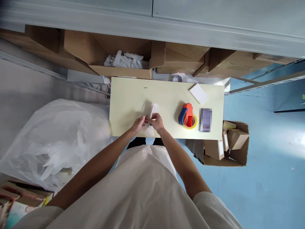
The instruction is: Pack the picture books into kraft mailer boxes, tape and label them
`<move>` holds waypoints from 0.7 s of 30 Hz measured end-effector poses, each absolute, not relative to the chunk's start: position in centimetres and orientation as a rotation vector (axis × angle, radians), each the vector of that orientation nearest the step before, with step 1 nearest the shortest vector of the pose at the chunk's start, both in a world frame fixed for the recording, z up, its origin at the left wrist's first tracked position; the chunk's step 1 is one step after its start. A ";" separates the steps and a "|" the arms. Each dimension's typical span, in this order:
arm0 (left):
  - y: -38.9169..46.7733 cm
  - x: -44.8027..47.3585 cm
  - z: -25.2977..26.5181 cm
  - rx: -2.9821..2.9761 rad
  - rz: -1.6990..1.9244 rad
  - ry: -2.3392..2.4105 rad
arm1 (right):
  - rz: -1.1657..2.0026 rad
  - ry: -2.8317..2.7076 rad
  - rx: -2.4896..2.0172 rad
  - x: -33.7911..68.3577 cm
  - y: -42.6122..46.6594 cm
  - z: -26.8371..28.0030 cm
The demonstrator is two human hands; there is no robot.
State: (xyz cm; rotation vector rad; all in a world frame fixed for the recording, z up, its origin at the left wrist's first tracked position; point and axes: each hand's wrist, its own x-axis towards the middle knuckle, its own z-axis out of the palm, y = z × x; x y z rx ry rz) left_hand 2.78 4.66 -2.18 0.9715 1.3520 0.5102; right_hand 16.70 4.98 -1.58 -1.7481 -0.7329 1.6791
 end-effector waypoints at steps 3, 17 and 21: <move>4.7 1.4 -2.2 0.954 0.524 1.393 | 1.649 -0.840 -1.801 15.0 5.5 -2.2; 3.5 -0.7 -4.3 1.133 0.403 1.646 | 1.587 -0.719 -1.925 18.7 0.5 -2.8; 3.3 0.3 -4.4 1.140 0.433 1.592 | 1.691 -0.659 -1.893 17.7 1.3 -2.5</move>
